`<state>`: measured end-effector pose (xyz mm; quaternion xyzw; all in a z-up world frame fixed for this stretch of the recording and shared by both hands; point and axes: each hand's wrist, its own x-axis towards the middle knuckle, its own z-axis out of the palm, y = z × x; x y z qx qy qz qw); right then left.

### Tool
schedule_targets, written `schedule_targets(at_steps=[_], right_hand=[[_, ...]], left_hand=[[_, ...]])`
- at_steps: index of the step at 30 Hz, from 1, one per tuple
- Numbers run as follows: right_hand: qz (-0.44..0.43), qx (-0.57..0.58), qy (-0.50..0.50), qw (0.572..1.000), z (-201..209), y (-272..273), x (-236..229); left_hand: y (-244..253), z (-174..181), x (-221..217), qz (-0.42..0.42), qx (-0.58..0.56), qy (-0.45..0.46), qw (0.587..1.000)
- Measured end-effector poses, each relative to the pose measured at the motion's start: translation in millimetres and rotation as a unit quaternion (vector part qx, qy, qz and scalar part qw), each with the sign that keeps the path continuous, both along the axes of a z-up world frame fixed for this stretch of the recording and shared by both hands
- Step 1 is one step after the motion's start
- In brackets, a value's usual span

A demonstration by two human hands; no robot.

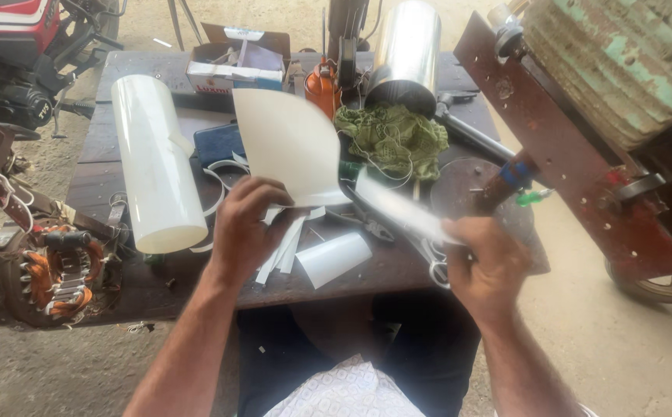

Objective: The person cuts a white plastic sheet into strips using shears. They hold the sheet with one hand and cut with the other, producing multiple narrow strips that accumulate on the workbench.

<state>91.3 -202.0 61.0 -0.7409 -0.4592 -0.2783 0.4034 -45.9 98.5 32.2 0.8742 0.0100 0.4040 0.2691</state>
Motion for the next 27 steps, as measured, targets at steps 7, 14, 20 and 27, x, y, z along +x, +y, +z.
schedule_targets(at_steps=[7,14,20,27], right_hand=[[-0.061,-0.029,-0.217,0.974,2,13,16],[-0.086,-0.275,-0.104,0.952,-34,47,46],[0.041,-0.196,0.107,0.974,-27,40,14],[0.487,-0.057,0.351,0.798,-15,45,-31]], left_hand=[[-34,6,-32,0.005,-0.084,0.000,0.996],[-38,-21,-41,-0.043,-0.279,0.025,0.959],[-46,-32,-49,-0.082,-0.571,-0.055,0.815],[-71,-25,-39,-0.030,-0.651,-0.059,0.757]])
